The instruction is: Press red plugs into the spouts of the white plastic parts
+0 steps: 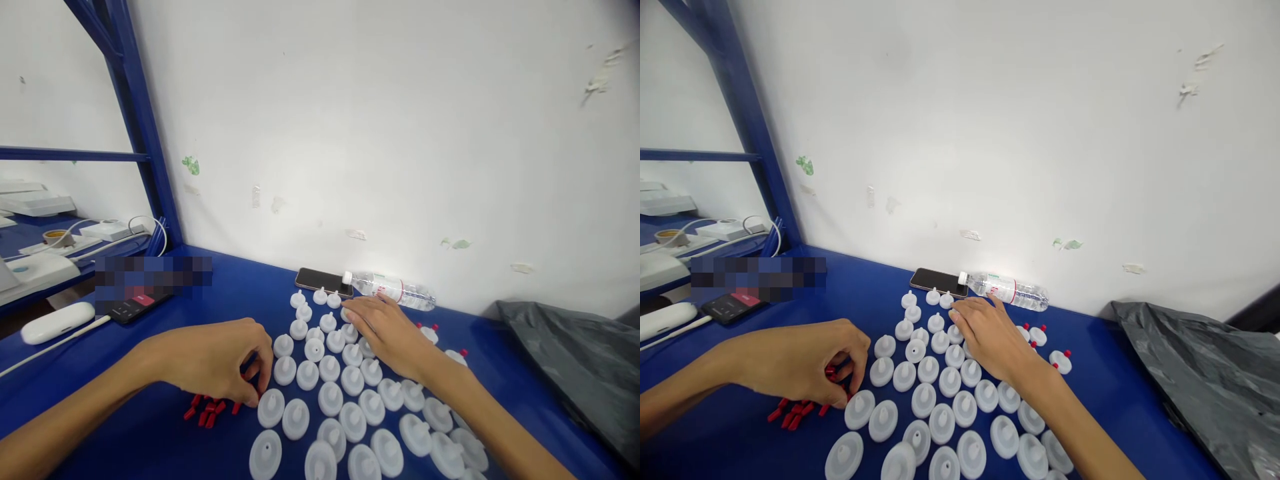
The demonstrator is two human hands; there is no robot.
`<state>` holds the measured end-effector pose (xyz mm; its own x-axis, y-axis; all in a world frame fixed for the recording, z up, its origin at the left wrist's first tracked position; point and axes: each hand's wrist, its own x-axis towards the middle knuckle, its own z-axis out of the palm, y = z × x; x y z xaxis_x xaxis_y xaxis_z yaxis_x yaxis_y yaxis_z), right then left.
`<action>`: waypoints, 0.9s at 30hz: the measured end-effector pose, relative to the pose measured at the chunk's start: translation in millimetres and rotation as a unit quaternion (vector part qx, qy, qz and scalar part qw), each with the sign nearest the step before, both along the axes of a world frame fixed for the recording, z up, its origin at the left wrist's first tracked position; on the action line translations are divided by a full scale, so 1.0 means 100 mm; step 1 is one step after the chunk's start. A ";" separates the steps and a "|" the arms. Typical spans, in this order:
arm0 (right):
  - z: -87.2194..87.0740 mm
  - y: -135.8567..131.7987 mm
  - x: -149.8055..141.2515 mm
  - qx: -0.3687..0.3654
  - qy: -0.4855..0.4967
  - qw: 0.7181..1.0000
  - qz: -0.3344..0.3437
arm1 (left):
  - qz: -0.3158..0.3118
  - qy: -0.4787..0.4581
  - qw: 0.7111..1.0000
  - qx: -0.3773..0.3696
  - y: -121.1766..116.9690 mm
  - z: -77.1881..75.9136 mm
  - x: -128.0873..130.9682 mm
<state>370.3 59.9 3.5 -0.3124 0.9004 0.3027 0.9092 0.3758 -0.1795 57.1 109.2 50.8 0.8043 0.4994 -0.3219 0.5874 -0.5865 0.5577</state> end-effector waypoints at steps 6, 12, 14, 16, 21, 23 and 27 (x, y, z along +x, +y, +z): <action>0.13 -0.01 -0.03 0.061 0.023 0.997 -0.031 | 0.054 -0.062 0.994 0.070 0.04 0.11 -0.04; 0.18 -0.04 -0.06 0.050 0.001 0.999 -0.020 | 0.144 -0.150 0.975 0.081 0.07 0.11 0.04; 0.19 -0.04 -0.04 0.041 -0.010 0.999 -0.021 | 0.158 -0.176 0.968 0.084 0.07 0.08 0.07; 0.18 -0.03 0.00 0.032 -0.019 0.999 -0.023 | 0.162 -0.192 0.964 0.088 0.07 0.06 0.08; 0.07 0.02 0.06 0.018 -0.033 0.999 -0.031 | 0.187 -0.223 0.952 0.099 0.06 0.03 0.09; 0.02 0.04 0.07 0.015 -0.032 0.999 -0.027 | 0.193 -0.231 0.948 0.101 0.07 0.01 0.10; -0.02 0.07 0.06 0.026 -0.020 0.999 -0.020 | 0.195 -0.230 0.949 0.091 0.11 -0.07 0.12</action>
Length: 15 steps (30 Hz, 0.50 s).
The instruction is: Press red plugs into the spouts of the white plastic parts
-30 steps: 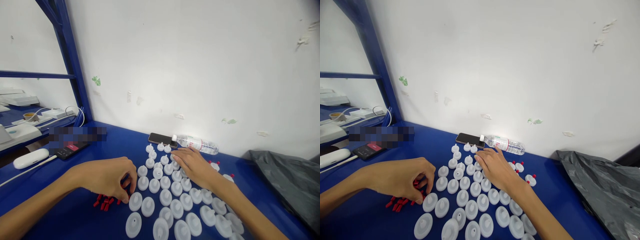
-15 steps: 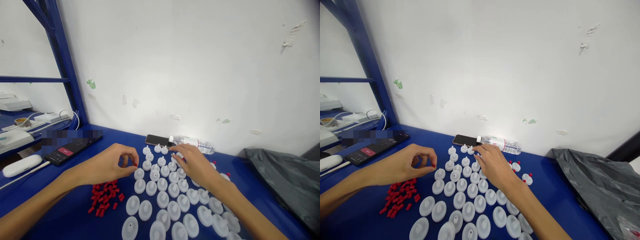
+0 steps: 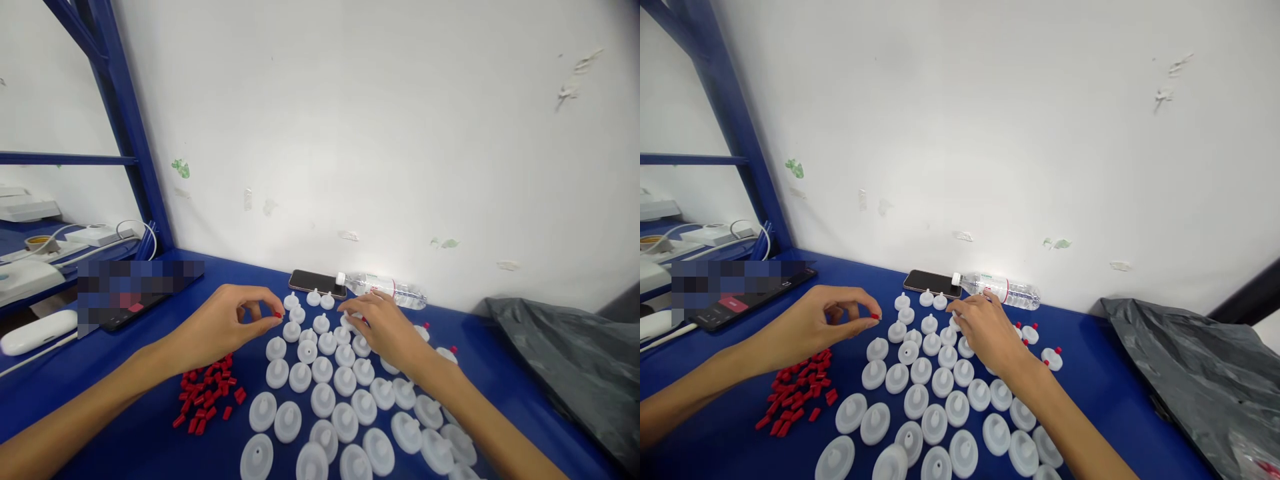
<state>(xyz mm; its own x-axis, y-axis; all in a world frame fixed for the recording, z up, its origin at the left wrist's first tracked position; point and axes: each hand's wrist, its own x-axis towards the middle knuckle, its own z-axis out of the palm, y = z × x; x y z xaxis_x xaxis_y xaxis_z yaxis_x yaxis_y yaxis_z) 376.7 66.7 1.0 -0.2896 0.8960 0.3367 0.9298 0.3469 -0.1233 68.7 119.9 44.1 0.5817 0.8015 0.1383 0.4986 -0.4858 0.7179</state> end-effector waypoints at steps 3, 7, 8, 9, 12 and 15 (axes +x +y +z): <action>0.02 0.00 -0.02 0.030 0.020 0.999 0.004 | -0.008 -0.032 0.999 0.010 0.02 -0.07 0.02; 0.14 -0.07 -0.14 0.084 0.058 0.995 0.015 | -0.030 -0.110 0.993 0.044 0.00 -0.19 0.06; 0.17 -0.11 -0.19 0.095 0.067 0.993 0.021 | -0.032 -0.127 0.990 0.048 -0.01 -0.22 0.07; 0.21 -0.14 -0.24 0.102 0.073 0.992 0.030 | -0.031 -0.143 0.988 0.049 -0.02 -0.25 0.08; 0.28 -0.26 -0.43 0.112 0.090 0.987 0.073 | -0.025 -0.177 0.982 0.052 -0.06 -0.31 0.11; 0.30 -0.37 -0.58 0.089 0.117 0.984 0.105 | -0.041 -0.195 0.978 0.066 -0.11 -0.32 0.13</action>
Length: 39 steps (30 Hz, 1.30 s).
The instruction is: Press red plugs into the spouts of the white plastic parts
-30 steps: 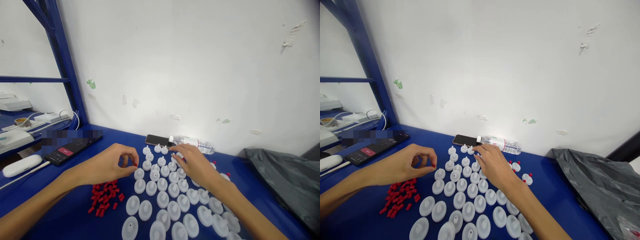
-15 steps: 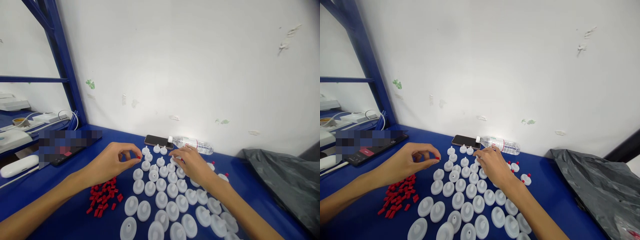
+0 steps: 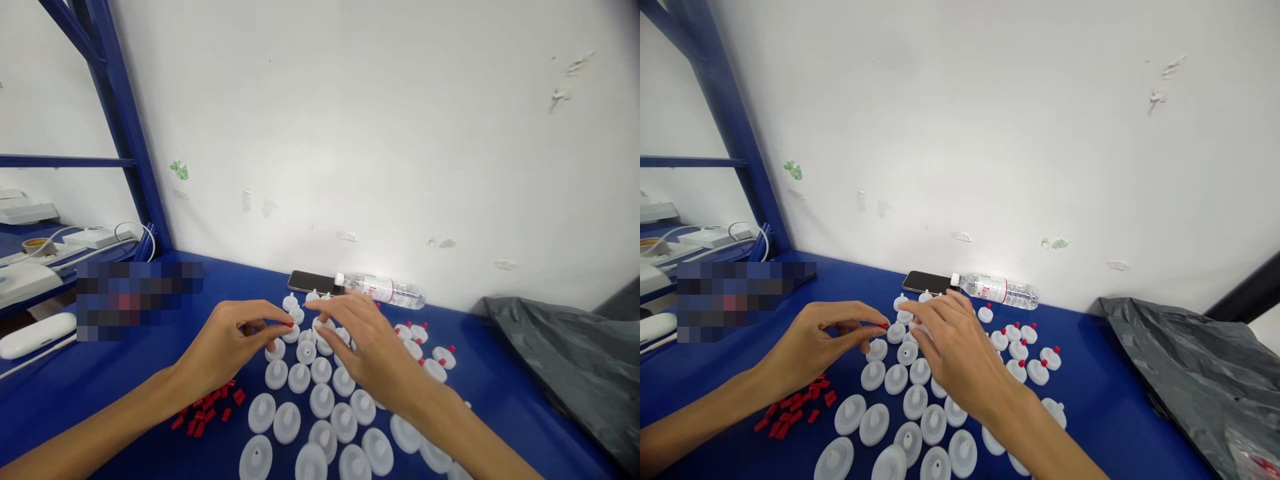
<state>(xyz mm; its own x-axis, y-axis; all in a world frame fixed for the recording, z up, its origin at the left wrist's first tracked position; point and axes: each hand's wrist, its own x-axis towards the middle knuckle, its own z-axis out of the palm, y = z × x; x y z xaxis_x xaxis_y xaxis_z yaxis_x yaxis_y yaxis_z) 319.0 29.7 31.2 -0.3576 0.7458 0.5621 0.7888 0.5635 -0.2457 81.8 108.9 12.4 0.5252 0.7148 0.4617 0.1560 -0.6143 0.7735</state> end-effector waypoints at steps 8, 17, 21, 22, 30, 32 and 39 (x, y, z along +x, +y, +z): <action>0.00 -0.09 -0.15 -0.003 -0.024 1.000 0.002 | -0.043 0.006 0.998 0.045 -0.12 0.03 0.00; -0.05 -0.11 -0.20 0.041 -0.065 0.997 0.012 | -0.071 -0.014 0.990 0.119 -0.18 -0.04 0.05; -0.05 -0.11 -0.19 0.080 -0.086 0.993 0.019 | -0.089 -0.012 0.993 0.079 -0.21 -0.07 0.05; -0.05 -0.11 -0.19 0.098 -0.089 0.991 0.024 | -0.088 -0.003 0.995 0.051 -0.22 -0.06 0.05; 0.02 -0.17 -0.25 0.239 -0.045 0.966 0.087 | -0.219 -0.058 0.923 -0.310 -0.19 0.12 0.03; 0.05 -0.19 -0.28 0.253 -0.034 0.961 0.102 | -0.283 -0.041 0.883 -0.371 -0.19 0.14 0.03; 0.05 -0.19 -0.32 0.258 -0.035 0.961 0.094 | -0.232 -0.035 0.884 -0.404 -0.23 0.10 0.07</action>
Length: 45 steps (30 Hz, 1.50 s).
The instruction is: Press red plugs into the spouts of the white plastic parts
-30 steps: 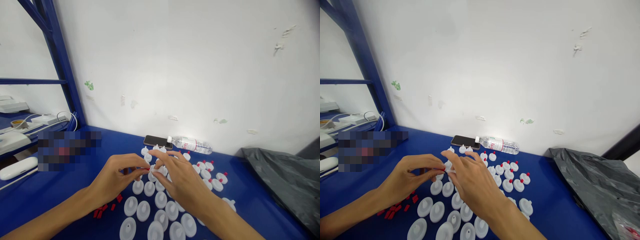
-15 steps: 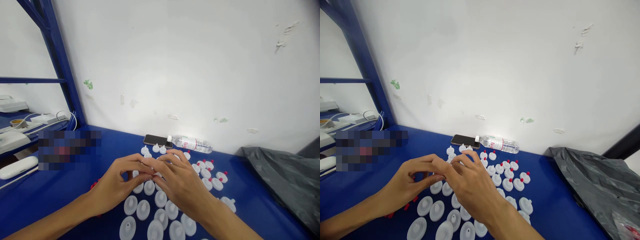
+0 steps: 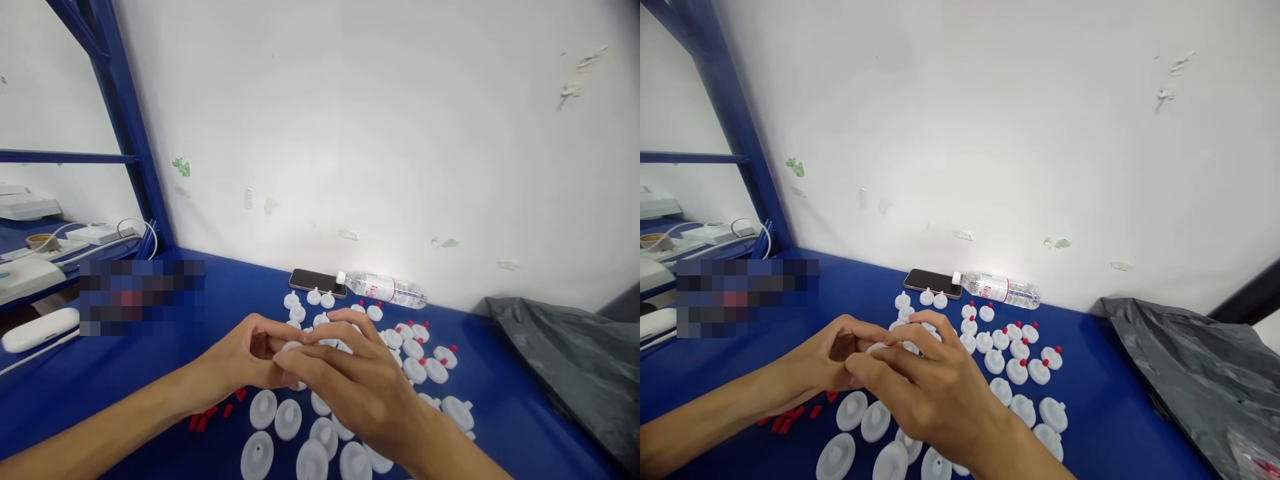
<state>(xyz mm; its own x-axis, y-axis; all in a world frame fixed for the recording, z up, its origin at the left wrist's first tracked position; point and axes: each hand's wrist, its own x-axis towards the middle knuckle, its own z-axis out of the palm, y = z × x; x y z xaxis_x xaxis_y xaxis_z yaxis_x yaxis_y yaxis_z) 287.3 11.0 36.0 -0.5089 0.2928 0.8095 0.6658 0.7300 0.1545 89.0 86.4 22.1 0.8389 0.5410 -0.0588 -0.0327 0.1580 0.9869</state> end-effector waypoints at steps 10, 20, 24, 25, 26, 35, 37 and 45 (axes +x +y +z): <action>-0.07 -0.02 0.01 -0.110 0.030 0.993 0.013 | 0.014 -0.007 0.999 0.043 0.01 -0.04 0.00; 0.22 0.53 0.60 -0.304 0.110 0.919 -0.227 | 0.099 0.251 0.864 0.424 0.25 0.29 -0.23; 0.05 0.77 0.73 -0.375 0.096 0.889 -0.244 | 0.003 0.317 0.844 0.433 0.30 0.39 -0.40; 0.00 0.80 0.73 -0.387 0.090 0.885 -0.245 | -0.015 0.329 0.843 0.426 0.30 0.39 -0.43; -0.05 0.81 0.72 -0.396 0.082 0.881 -0.245 | -0.029 0.340 0.841 0.419 0.29 0.39 -0.45; -0.02 0.72 0.66 -0.394 0.017 0.892 -0.221 | -0.067 0.302 0.858 0.411 0.27 0.21 -0.45; -0.05 0.71 0.62 -0.397 -0.001 0.894 -0.207 | -0.074 0.297 0.857 0.414 0.28 0.20 -0.44; -0.10 0.70 0.54 -0.401 0.015 0.899 -0.174 | -0.063 0.350 0.840 0.409 0.29 0.25 -0.41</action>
<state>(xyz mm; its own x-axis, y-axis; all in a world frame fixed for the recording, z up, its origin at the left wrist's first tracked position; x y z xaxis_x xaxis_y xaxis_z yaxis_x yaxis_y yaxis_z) 341.0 81.5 25.7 -0.2547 0.9256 0.2799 0.8705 0.3455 -0.3505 48.0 115.7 46.8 0.8067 0.5510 -0.2137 0.5680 -0.6231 0.5377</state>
